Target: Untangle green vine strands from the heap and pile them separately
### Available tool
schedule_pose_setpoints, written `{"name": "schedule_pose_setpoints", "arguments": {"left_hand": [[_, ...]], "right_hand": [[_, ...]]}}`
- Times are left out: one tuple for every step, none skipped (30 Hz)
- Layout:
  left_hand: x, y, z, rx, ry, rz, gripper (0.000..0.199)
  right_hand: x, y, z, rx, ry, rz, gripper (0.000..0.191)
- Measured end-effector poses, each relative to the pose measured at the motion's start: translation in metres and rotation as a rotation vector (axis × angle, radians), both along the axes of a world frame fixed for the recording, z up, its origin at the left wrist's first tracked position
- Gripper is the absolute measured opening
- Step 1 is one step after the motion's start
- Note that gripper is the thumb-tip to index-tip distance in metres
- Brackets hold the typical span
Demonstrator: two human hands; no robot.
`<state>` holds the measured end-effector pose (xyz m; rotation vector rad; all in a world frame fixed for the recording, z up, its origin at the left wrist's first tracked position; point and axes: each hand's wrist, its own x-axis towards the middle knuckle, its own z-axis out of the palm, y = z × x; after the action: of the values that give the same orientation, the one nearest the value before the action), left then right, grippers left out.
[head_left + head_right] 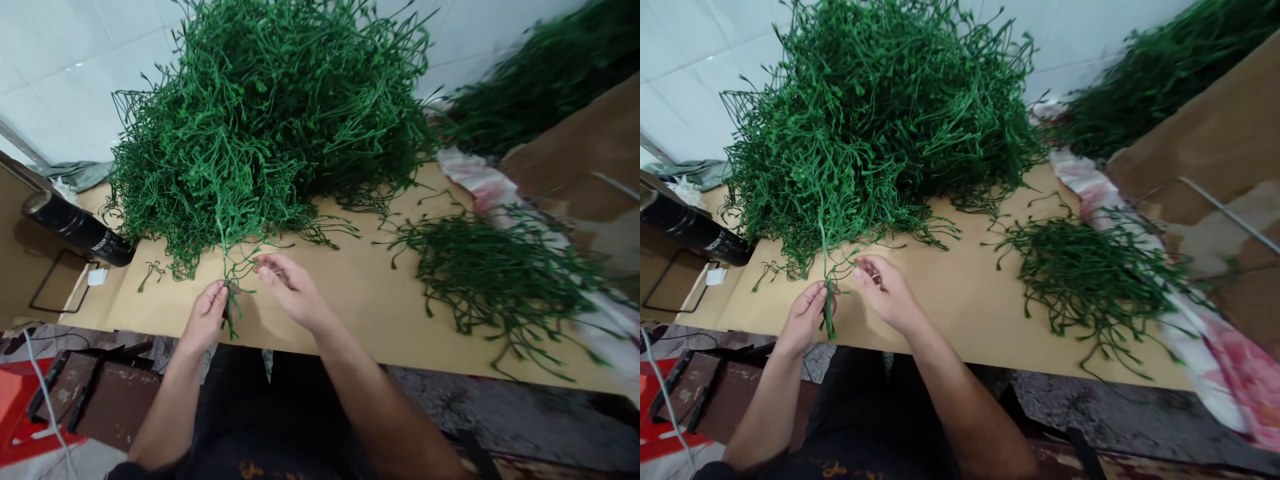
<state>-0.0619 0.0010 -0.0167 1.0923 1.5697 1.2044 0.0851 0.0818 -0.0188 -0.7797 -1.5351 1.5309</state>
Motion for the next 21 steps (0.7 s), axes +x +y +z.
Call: {"name": "schedule_pose_setpoints", "arguments": {"left_hand": [[0.003,-0.002,-0.002,-0.007,0.009,-0.023,0.036],[0.006,-0.004,-0.003,-0.010,0.021,-0.047,0.035],[0.008,-0.005,-0.004,-0.012,0.035,-0.072,0.034],[0.009,-0.007,-0.005,-0.014,0.049,-0.092,0.034],[0.009,-0.009,-0.005,-0.014,0.063,-0.110,0.033],[0.009,-0.011,-0.004,-0.015,0.076,-0.128,0.033],[0.008,-0.013,-0.003,-0.019,0.089,-0.144,0.032],[0.006,-0.016,-0.003,-0.021,0.105,-0.155,0.031],[0.004,-0.019,-0.003,-0.022,0.125,-0.159,0.030],[0.002,-0.022,-0.003,-0.026,0.147,-0.163,0.029],[0.000,-0.026,-0.003,-0.035,0.164,-0.177,0.029],[-0.002,-0.029,-0.004,-0.050,0.174,-0.194,0.029],[-0.004,-0.032,-0.005,-0.069,0.168,-0.214,0.029],[-0.005,-0.035,-0.006,-0.092,0.147,-0.229,0.030],[-0.007,-0.038,-0.006,-0.119,0.114,-0.237,0.030],[-0.008,-0.041,-0.006,-0.146,0.077,-0.234,0.031],[-0.010,-0.044,-0.006,-0.170,0.045,-0.227,0.031],[-0.012,-0.047,-0.005,-0.192,0.021,-0.221,0.032],[-0.014,-0.050,-0.004,-0.219,0.009,-0.233,0.032],[-0.016,-0.053,-0.003,-0.250,0.011,-0.258,0.033],[-0.019,-0.056,-0.003,-0.280,0.020,-0.288,0.033]], "right_hand": [[-0.006,-0.002,-0.001,-0.019,0.015,0.049,0.027],[-0.012,-0.004,-0.002,-0.042,0.023,0.118,0.029],[-0.018,-0.006,-0.002,-0.065,0.021,0.188,0.029],[-0.023,-0.008,-0.002,-0.087,0.012,0.242,0.029],[-0.027,-0.009,-0.001,-0.107,0.006,0.273,0.029],[-0.030,-0.009,-0.001,-0.124,0.008,0.278,0.029],[-0.032,-0.009,-0.001,-0.129,0.015,0.267,0.028],[-0.034,-0.008,-0.001,-0.124,0.025,0.243,0.028],[-0.034,-0.006,-0.002,-0.118,0.034,0.218,0.028],[-0.034,-0.004,-0.004,-0.114,0.036,0.200,0.029],[-0.033,-0.002,-0.006,-0.110,0.028,0.182,0.030],[-0.032,-0.001,-0.008,-0.105,0.016,0.161,0.031],[-0.030,0.001,-0.010,-0.104,0.009,0.137,0.032],[-0.028,0.002,-0.012,-0.111,0.007,0.110,0.034],[-0.027,0.003,-0.013,-0.119,0.011,0.084,0.035],[-0.025,0.004,-0.015,-0.132,0.022,0.062,0.037],[-0.023,0.005,-0.015,-0.149,0.041,0.046,0.038],[-0.021,0.006,-0.016,-0.170,0.066,0.036,0.039],[-0.019,0.007,-0.016,-0.189,0.091,0.034,0.040],[-0.017,0.008,-0.017,-0.204,0.112,0.037,0.041],[-0.014,0.010,-0.017,-0.214,0.127,0.035,0.042]]}}
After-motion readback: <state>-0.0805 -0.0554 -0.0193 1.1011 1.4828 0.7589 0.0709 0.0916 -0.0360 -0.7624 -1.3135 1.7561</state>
